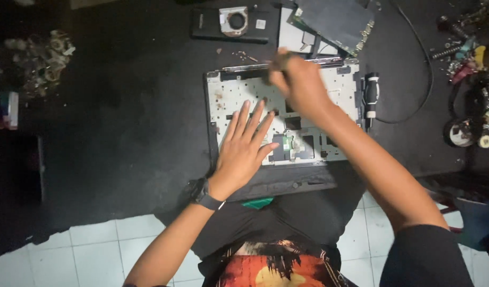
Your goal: Disassembling and cleaning internal laptop components using a screwdriver and a brush on a repair bench.
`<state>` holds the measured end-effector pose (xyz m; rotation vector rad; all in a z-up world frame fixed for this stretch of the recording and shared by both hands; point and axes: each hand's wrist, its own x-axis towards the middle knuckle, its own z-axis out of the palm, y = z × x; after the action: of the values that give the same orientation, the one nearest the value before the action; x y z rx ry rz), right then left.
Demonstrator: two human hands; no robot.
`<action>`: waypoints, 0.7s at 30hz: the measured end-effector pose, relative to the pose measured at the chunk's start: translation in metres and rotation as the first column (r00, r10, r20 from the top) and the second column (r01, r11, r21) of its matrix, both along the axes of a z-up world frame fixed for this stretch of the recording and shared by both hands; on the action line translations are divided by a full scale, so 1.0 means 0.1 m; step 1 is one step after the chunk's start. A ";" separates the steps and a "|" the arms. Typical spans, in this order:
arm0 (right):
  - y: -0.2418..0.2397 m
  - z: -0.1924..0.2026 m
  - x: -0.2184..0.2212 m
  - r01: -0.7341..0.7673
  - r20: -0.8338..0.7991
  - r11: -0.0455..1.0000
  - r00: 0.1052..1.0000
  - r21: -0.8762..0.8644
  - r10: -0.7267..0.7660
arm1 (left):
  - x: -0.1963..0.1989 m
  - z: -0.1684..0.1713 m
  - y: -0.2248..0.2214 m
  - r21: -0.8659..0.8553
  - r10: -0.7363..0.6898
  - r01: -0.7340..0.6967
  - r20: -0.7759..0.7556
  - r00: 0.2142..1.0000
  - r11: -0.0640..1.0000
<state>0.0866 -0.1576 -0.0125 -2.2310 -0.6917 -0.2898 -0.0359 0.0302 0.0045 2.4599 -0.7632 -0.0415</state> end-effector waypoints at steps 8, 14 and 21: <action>-0.67 0.02 -0.16 0.346 0.237 0.921 0.924 -0.180 -0.301 | -0.01 -0.13 -0.04 0.034 0.042 -0.043 0.051 0.998 0.998; 0.50 -0.27 -0.14 0.024 -0.004 1.000 1.000 -0.013 -0.024 | -0.01 -0.17 -0.05 0.107 0.060 -0.071 0.108 0.992 0.992; -0.13 -0.24 -0.07 0.128 0.010 0.988 0.992 0.091 -0.130 | 0.00 -0.05 -0.07 0.062 0.056 -0.059 0.044 0.997 0.996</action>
<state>0.0800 -0.1709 -0.0365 -2.1923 -0.5326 -0.3953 -0.0361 0.0228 -0.0009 2.5492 -0.7190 0.0084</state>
